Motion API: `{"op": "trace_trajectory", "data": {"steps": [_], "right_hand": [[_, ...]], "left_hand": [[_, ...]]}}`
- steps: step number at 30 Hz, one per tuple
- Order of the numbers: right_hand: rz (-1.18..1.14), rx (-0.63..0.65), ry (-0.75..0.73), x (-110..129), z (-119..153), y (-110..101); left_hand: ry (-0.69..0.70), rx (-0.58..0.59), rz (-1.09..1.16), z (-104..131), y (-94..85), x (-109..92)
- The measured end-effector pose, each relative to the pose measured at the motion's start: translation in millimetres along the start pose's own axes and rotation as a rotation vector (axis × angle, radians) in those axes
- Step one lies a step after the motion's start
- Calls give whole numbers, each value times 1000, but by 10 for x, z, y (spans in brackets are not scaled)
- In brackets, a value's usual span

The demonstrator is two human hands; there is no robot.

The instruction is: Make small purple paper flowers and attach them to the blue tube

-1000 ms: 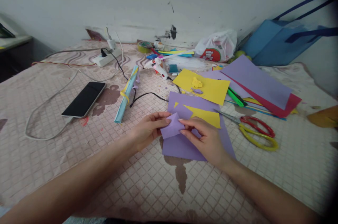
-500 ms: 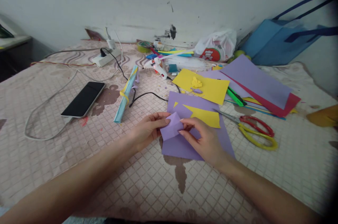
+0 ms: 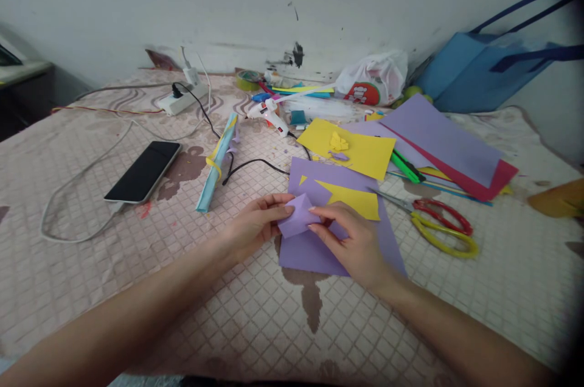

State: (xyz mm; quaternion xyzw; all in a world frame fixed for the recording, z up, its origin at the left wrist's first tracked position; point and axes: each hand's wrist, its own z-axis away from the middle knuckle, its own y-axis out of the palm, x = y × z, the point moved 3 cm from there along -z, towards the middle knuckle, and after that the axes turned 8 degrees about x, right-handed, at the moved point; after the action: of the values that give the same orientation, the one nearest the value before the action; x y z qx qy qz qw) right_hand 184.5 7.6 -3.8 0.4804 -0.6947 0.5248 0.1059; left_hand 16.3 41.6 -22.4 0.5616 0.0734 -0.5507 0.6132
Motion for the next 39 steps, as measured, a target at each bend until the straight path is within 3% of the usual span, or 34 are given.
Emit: {"op": "trace_trajectory", "data": {"steps": [17,24,34,39], "right_hand": [[-11,72,18,-8,-9,35],[-9,-22,124,-10,-2,32],[26,-11,-19,13,-2,33],[-60,-24,111,-29,-10,30]], "left_hand": [[27,-9,-5,0,1,14],[67,-26,14,23,33,-5],[66,6,15,16,33,-1],[65,54,-31,25,38,-22]]}}
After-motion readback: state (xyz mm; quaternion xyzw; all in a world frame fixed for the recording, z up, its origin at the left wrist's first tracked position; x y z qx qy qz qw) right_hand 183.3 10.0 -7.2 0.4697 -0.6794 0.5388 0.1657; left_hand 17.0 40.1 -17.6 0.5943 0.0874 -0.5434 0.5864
